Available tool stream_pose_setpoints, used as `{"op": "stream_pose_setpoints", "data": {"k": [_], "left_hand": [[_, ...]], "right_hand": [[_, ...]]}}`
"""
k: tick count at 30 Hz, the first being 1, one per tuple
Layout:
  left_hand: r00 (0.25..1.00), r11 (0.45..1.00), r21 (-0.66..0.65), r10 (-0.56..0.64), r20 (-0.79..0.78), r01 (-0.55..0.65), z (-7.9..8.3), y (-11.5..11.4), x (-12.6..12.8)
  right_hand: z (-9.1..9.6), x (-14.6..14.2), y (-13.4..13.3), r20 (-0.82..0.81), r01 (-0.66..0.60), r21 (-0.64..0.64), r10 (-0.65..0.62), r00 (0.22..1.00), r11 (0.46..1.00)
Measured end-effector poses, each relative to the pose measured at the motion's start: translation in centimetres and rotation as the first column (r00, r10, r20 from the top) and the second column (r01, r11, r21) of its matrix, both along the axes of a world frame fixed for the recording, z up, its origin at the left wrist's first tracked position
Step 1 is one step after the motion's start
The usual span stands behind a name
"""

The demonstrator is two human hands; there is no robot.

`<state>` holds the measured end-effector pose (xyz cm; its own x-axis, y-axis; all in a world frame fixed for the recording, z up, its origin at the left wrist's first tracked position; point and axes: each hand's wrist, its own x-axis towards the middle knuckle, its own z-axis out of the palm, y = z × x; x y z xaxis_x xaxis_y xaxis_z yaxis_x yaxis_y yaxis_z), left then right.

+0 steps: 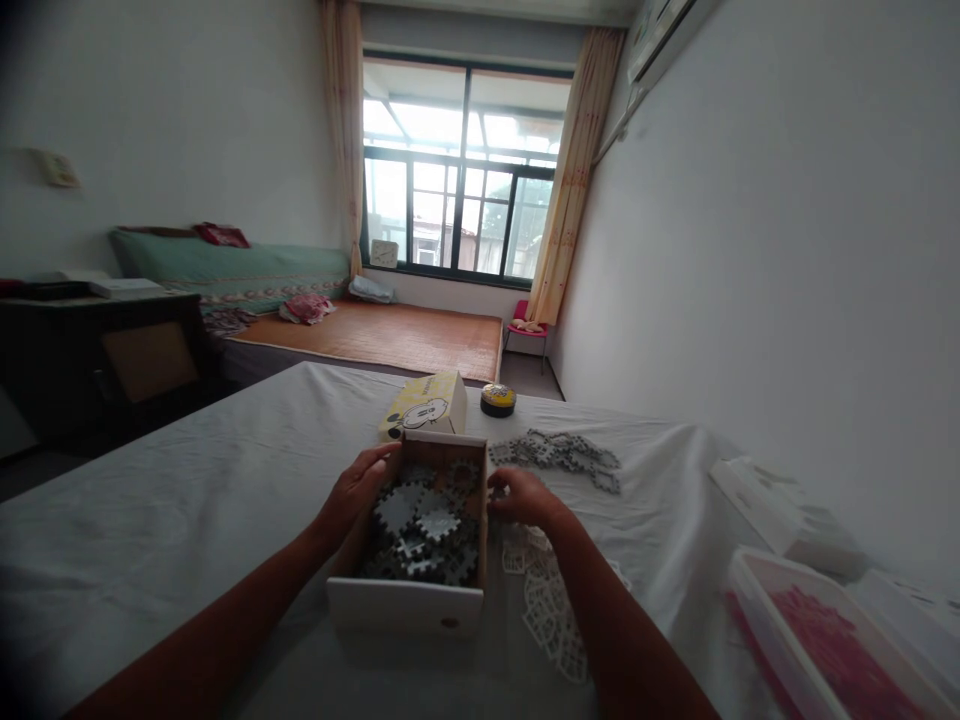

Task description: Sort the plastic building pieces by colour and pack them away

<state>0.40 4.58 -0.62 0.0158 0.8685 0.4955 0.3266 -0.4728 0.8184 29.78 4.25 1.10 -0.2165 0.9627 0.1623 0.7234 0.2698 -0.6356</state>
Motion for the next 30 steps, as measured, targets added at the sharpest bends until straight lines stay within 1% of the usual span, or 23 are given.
{"op": "stream_pose_setpoints", "data": {"k": [3, 4, 6, 8, 9, 10, 12, 13, 14, 15, 16, 18, 19, 20, 21, 22, 23, 25, 28, 30], "left_hand": [[1.000, 1.000, 0.002, -0.006, -0.007, 0.006, 0.0, 0.0, 0.0], [1.000, 1.000, 0.004, -0.007, -0.007, 0.007, 0.0, 0.0, 0.0], [1.000, 1.000, 0.008, -0.007, -0.006, 0.007, 0.0, 0.0, 0.0], [1.000, 1.000, 0.007, -0.003, -0.004, 0.003, 0.1, 0.0, 0.0], [1.000, 1.000, 0.005, -0.002, -0.001, 0.002, 0.1, -0.1, 0.0], [1.000, 1.000, 0.001, -0.002, 0.004, 0.002, 0.2, -0.2, 0.0], [1.000, 1.000, -0.014, -0.006, 0.017, 0.006, 0.3, -0.3, 0.0], [1.000, 1.000, -0.022, -0.008, 0.023, 0.008, 0.3, -0.4, 0.0], [1.000, 0.999, -0.031, -0.010, 0.028, 0.010, 0.4, -0.4, 0.0], [0.999, 0.999, -0.037, -0.011, 0.030, 0.012, 0.4, -0.5, 0.0], [0.999, 0.999, -0.041, -0.011, 0.031, 0.012, 0.3, -0.4, 0.0], [0.999, 0.999, -0.036, -0.011, 0.031, 0.012, 0.2, -0.3, 0.0], [0.999, 1.000, -0.029, -0.010, 0.031, 0.011, 0.2, -0.2, 0.0], [0.999, 1.000, -0.022, -0.010, 0.033, 0.011, 0.1, -0.1, 0.0], [0.999, 1.000, -0.015, -0.008, 0.035, 0.009, 0.0, 0.0, 0.0], [0.999, 1.000, -0.012, -0.008, 0.038, 0.008, 0.0, 0.0, 0.0], [0.999, 1.000, -0.010, -0.006, 0.041, 0.007, -0.1, 0.1, 0.0], [0.999, 1.000, -0.011, -0.009, 0.045, 0.009, -0.2, 0.1, 0.0], [0.999, 1.000, -0.007, -0.023, 0.048, 0.024, -0.2, 0.0, 0.0], [0.998, 1.000, -0.006, -0.030, 0.050, 0.031, -0.2, 0.0, 0.0]], "right_hand": [[2.0, 1.9, 0.2, -0.111, -0.004, -0.073, -0.004, 0.994, 0.997], [2.9, 2.5, 0.2, -0.145, 0.021, -0.070, -0.031, 0.989, 0.997], [4.8, 3.0, -0.3, -0.240, 0.075, -0.020, -0.078, 0.968, 0.997], [6.2, 1.8, -1.4, -0.384, 0.096, 0.034, -0.076, 0.920, 0.995], [6.7, 0.7, -2.2, -0.443, 0.083, 0.058, -0.049, 0.895, 0.995], [7.0, -0.7, -3.1, -0.466, 0.042, 0.085, 0.002, 0.885, 0.996], [7.4, -3.5, -4.7, -0.389, -0.113, 0.142, 0.160, 0.907, 0.983], [7.5, -4.5, -5.2, -0.315, -0.189, 0.173, 0.236, 0.919, 0.967], [7.7, -5.0, -5.3, -0.242, -0.239, 0.203, 0.285, 0.927, 0.950], [7.9, -4.9, -5.1, -0.192, -0.248, 0.234, 0.295, 0.936, 0.940], [8.1, -4.1, -4.5, -0.171, -0.212, 0.265, 0.262, 0.950, 0.941], [8.5, -0.9, -2.2, -0.160, -0.043, 0.304, 0.096, 0.982, 0.952], [8.6, 1.2, -0.6, -0.122, 0.046, 0.298, -0.010, 0.992, 0.953], [8.4, 3.4, 1.0, -0.020, 0.128, 0.294, -0.128, 0.992, 0.947], [8.0, 5.5, 2.6, 0.134, 0.195, 0.263, -0.236, 0.962, 0.945], [7.4, 7.4, 4.0, 0.303, 0.233, 0.180, -0.279, 0.911, 0.956], [6.6, 8.9, 5.3, 0.373, 0.253, 0.128, -0.283, 0.883, 0.959], [4.7, 11.1, 7.1, 0.471, 0.248, 0.018, -0.227, 0.852, 0.969], [2.1, 12.8, 8.8, 0.521, 0.163, -0.107, -0.084, 0.849, 0.981], [0.9, 13.6, 9.7, 0.542, 0.114, -0.166, -0.006, 0.840, 0.980]]}}
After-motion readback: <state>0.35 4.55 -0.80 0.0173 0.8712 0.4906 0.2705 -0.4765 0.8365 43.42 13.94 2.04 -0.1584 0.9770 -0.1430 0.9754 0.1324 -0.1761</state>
